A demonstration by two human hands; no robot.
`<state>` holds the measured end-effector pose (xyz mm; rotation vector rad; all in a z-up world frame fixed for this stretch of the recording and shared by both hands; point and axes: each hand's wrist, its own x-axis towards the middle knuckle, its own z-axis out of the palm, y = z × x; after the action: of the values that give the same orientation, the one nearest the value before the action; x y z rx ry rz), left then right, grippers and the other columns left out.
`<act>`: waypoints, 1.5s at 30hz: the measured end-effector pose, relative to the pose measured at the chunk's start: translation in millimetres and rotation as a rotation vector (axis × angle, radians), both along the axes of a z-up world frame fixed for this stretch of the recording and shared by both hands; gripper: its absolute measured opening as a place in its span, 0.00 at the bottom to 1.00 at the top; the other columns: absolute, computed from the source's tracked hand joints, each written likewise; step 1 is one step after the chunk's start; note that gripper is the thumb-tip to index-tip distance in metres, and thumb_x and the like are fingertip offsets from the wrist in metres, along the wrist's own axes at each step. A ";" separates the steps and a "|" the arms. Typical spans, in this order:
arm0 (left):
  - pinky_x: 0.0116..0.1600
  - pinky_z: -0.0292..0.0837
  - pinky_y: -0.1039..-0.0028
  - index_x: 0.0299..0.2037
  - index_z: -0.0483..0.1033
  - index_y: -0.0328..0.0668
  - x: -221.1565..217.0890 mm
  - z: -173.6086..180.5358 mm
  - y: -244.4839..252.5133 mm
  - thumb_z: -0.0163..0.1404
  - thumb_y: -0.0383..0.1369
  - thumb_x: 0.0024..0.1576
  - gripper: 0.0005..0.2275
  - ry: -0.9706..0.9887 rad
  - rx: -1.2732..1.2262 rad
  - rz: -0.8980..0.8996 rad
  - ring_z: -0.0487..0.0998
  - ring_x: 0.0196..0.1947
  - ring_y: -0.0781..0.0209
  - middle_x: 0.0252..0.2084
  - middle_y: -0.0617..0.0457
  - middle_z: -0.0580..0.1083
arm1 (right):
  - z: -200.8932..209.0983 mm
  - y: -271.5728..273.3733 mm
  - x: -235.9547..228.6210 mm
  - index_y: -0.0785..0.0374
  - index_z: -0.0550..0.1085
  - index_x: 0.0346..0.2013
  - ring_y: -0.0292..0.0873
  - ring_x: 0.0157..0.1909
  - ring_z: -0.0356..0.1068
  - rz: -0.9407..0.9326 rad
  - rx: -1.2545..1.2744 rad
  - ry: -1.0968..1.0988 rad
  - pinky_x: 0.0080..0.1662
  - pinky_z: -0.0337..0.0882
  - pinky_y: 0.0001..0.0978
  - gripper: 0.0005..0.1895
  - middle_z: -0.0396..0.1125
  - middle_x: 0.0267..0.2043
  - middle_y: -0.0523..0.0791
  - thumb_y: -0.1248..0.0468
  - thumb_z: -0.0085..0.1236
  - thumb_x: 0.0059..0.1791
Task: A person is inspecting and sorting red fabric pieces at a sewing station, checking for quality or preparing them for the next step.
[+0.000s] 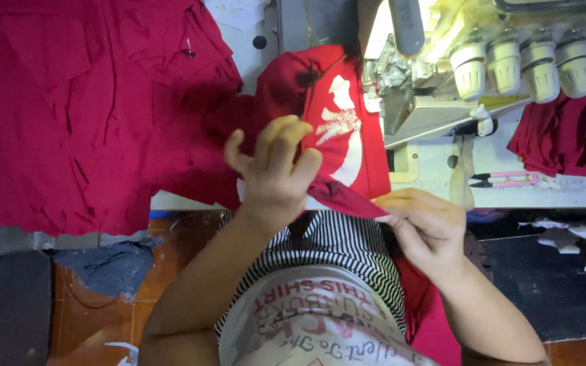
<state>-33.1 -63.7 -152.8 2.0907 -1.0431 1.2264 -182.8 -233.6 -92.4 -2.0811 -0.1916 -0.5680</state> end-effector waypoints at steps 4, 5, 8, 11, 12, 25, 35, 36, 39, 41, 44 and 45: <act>0.59 0.47 0.40 0.32 0.71 0.48 0.3 20.7 4.4 0.51 0.27 0.65 0.08 -0.046 0.059 -0.102 0.78 0.52 0.53 0.48 0.53 0.76 | -14.0 0.1 1.0 0.70 0.79 0.30 0.53 0.34 0.79 -0.006 -0.005 -0.007 0.35 0.77 0.42 0.06 0.76 0.34 0.53 0.69 0.61 0.49; 0.59 0.47 0.40 0.32 0.71 0.48 3.3 25.1 4.8 0.51 0.27 0.65 0.08 -0.046 0.062 -0.101 0.78 0.52 0.53 0.48 0.53 0.76 | -16.1 -0.7 3.4 0.70 0.79 0.30 0.53 0.34 0.79 -0.005 -0.003 -0.007 0.35 0.77 0.42 0.06 0.76 0.34 0.53 0.69 0.61 0.49; 0.55 0.56 0.41 0.41 0.77 0.57 13.5 29.6 1.7 0.55 0.33 0.63 0.02 -0.094 0.167 -0.192 0.77 0.50 0.56 0.50 0.59 0.75 | -22.6 -6.5 14.1 0.68 0.80 0.29 0.54 0.32 0.77 -0.048 0.013 -0.020 0.37 0.76 0.44 0.05 0.76 0.34 0.52 0.69 0.63 0.49; 0.56 0.61 0.44 0.40 0.79 0.53 26.0 20.0 -3.1 0.60 0.33 0.60 0.03 -0.045 0.138 -0.208 0.76 0.50 0.55 0.45 0.58 0.76 | -28.7 -17.9 31.7 0.70 0.79 0.33 0.53 0.33 0.75 -0.045 0.011 -0.039 0.39 0.73 0.44 0.03 0.74 0.33 0.54 0.72 0.62 0.50; 0.59 0.58 0.46 0.45 0.78 0.53 30.7 17.9 -1.4 0.56 0.34 0.62 0.04 0.069 0.224 -0.197 0.72 0.55 0.57 0.48 0.60 0.73 | -30.5 -21.8 38.3 0.69 0.80 0.33 0.53 0.33 0.75 -0.048 -0.005 -0.051 0.39 0.73 0.43 0.02 0.74 0.34 0.53 0.72 0.63 0.51; 0.60 0.49 0.30 0.63 0.74 0.58 86.6 89.6 24.0 0.39 0.22 0.48 0.31 0.984 0.650 -0.396 0.57 0.72 0.55 0.71 0.59 0.65 | -1.5 -39.0 78.5 0.70 0.78 0.42 0.52 0.48 0.71 0.080 -0.254 0.020 0.53 0.70 0.40 0.03 0.70 0.46 0.55 0.74 0.60 0.54; 0.57 0.56 0.49 0.44 0.75 0.46 169.0 66.6 38.8 0.63 0.19 0.54 0.14 0.077 0.358 -0.440 0.68 0.63 0.40 0.62 0.41 0.68 | -11.3 -41.4 80.0 0.72 0.77 0.43 0.52 0.47 0.68 0.013 -0.287 -0.037 0.52 0.68 0.40 0.03 0.69 0.45 0.54 0.76 0.59 0.54; 0.59 0.51 0.41 0.39 0.72 0.44 165.4 80.5 43.4 0.55 0.13 0.53 0.14 0.138 0.434 -0.501 0.71 0.65 0.42 0.51 0.51 0.70 | -15.8 -43.9 80.8 0.71 0.77 0.43 0.52 0.48 0.68 -0.003 -0.270 -0.039 0.52 0.69 0.39 0.04 0.65 0.47 0.55 0.77 0.60 0.53; 0.65 0.39 0.35 0.39 0.74 0.48 142.7 128.7 58.9 0.51 0.15 0.56 0.12 0.447 0.580 -0.730 0.77 0.54 0.56 0.42 0.64 0.76 | -18.3 -47.6 81.5 0.70 0.78 0.44 0.51 0.51 0.67 -0.014 -0.260 -0.030 0.53 0.69 0.37 0.07 0.61 0.50 0.55 0.78 0.59 0.53; 0.68 0.33 0.36 0.45 0.79 0.53 131.5 154.2 65.5 0.54 0.23 0.61 0.09 0.698 0.648 -0.894 0.80 0.40 0.67 0.45 0.68 0.79 | -17.8 -50.1 83.0 0.70 0.79 0.44 0.51 0.52 0.67 -0.007 -0.263 -0.020 0.53 0.69 0.37 0.08 0.60 0.52 0.56 0.79 0.57 0.52; 0.47 0.51 0.42 0.34 0.81 0.56 119.0 175.4 69.1 0.60 0.35 0.59 0.02 0.490 0.809 -0.434 0.74 0.48 0.57 0.31 0.64 0.76 | -18.0 -52.6 85.0 0.64 0.80 0.46 0.39 0.36 0.61 -0.014 -0.255 0.037 0.39 0.64 0.26 0.11 0.62 0.54 0.52 0.79 0.59 0.53; 0.48 0.57 0.51 0.38 0.78 0.44 113.0 183.8 69.2 0.58 0.28 0.62 0.02 0.550 0.656 -0.791 0.74 0.45 0.53 0.37 0.55 0.74 | -15.3 -52.4 87.8 0.65 0.80 0.45 0.46 0.46 0.66 0.025 -0.260 0.010 0.48 0.67 0.33 0.12 0.67 0.53 0.53 0.80 0.56 0.52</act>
<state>79.9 5.5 31.0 1.8950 -1.8665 -0.0957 -95.0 -286.0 -107.7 -2.3291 -0.2981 -0.5404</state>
